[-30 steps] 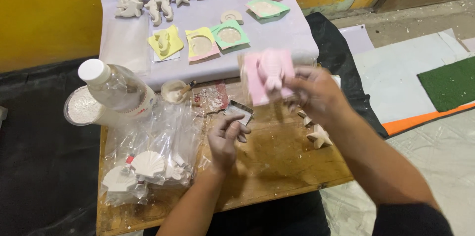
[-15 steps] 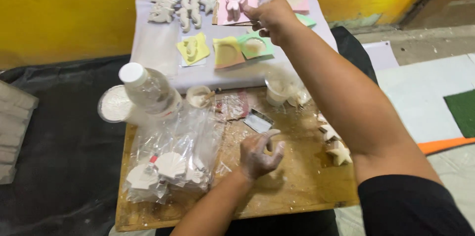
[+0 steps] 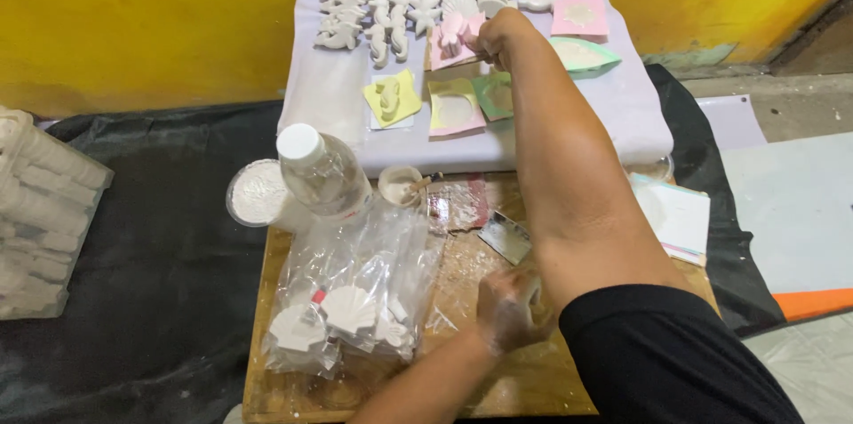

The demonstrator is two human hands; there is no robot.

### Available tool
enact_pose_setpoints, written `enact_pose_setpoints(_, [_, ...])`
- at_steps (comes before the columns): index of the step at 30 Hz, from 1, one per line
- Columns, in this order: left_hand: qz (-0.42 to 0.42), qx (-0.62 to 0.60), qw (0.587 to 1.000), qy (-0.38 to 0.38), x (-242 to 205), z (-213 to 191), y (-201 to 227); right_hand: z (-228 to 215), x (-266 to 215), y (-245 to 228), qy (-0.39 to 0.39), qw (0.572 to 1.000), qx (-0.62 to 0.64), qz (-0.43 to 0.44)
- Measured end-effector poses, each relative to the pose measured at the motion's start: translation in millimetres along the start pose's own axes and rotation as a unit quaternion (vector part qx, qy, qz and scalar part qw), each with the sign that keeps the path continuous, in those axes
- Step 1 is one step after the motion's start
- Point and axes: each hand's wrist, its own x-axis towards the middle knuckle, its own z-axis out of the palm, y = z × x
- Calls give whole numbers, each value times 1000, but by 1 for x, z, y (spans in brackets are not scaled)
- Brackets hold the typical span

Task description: Packaging molded plaster shapes into plastic bags and paper holders.

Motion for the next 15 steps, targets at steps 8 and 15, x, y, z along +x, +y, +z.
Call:
enact_pose_setpoints(8, [5,5,1000,-12,-7,6,-9,12,60,-8,-15,969,-245,4])
enact_pose_setpoints(15, [30,-23,999,0,-11,15,-12,23,27,-17,75,959,-274,-9])
